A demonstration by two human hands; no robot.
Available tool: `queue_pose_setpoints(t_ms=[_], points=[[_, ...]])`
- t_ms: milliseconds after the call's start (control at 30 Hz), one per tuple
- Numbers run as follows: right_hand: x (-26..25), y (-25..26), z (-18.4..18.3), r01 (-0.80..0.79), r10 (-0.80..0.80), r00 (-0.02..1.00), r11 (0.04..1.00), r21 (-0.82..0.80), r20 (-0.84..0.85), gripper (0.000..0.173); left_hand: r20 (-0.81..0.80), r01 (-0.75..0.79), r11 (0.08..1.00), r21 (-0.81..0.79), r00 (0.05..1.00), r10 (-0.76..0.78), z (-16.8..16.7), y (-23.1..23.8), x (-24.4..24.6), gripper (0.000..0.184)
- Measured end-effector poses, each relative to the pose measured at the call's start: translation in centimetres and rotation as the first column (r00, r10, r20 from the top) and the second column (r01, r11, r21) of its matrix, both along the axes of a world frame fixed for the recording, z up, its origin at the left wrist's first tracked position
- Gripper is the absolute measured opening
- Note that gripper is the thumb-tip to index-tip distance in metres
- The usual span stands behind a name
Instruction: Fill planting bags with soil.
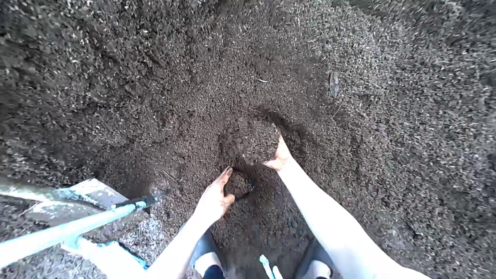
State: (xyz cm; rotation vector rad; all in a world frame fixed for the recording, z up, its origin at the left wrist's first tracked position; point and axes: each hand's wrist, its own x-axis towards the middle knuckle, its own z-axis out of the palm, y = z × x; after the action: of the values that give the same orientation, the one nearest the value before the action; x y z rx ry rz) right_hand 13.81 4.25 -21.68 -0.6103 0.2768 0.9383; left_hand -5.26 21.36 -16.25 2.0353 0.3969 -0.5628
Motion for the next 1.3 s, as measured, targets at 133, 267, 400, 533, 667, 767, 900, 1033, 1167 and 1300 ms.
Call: queue_pose_setpoints(t_ms=[133,267,400,533,667,767,900,1033,1167,1300], points=[[-4.8,-0.8,4.4,-0.164,0.155,0.985,0.980,-0.117,-0.075,0.071,0.028,-0.030,0.999,-0.018,0.999,0.030,-0.3,-0.1,0.1,0.077],[-8.2,-0.4,7.4,-0.227,0.290,0.952,0.883,-0.411,0.096,0.043,0.035,-0.069,0.998,-0.007,0.997,0.069,-0.1,-0.4,-0.3,0.070],[-10.7,1.2,8.8,-0.023,0.725,0.509,0.550,-0.835,0.464,0.047,0.020,-0.067,0.997,0.030,0.998,0.067,0.5,-0.5,-0.9,0.064],[-13.4,4.1,7.5,0.247,0.961,0.086,0.236,-0.940,0.264,0.029,0.076,-0.031,0.999,0.033,0.997,0.029,0.6,-0.3,-1.4,0.065],[-10.5,2.5,9.5,0.193,0.939,0.164,0.270,-0.943,0.302,0.030,0.120,-0.052,0.997,0.054,0.992,0.045,1.8,1.2,-1.8,0.060],[-8.5,0.0,8.7,0.156,0.950,0.276,0.108,-0.982,0.149,0.055,-0.089,-0.014,0.960,0.280,0.995,0.040,2.5,1.9,-1.4,0.061],[-9.0,0.1,5.5,0.070,0.990,0.135,-0.057,-0.996,-0.047,0.056,-0.273,0.187,0.952,0.243,0.955,-0.118,0.1,1.3,-0.5,0.063],[-10.2,0.2,7.0,0.160,0.993,0.086,-0.088,-0.983,-0.075,0.045,-0.240,0.164,0.937,0.308,0.967,-0.090,2.1,0.4,-1.6,0.050],[-12.1,-0.2,12.5,0.310,0.990,0.127,0.016,-0.951,0.058,0.034,-0.074,-0.002,0.956,0.293,0.997,0.024,6.7,0.6,-4.1,0.044],[-12.8,-0.2,9.1,0.361,0.969,0.221,0.023,-0.932,0.109,0.033,-0.041,-0.090,0.973,0.211,0.994,0.101,3.2,0.3,-4.4,0.043]])
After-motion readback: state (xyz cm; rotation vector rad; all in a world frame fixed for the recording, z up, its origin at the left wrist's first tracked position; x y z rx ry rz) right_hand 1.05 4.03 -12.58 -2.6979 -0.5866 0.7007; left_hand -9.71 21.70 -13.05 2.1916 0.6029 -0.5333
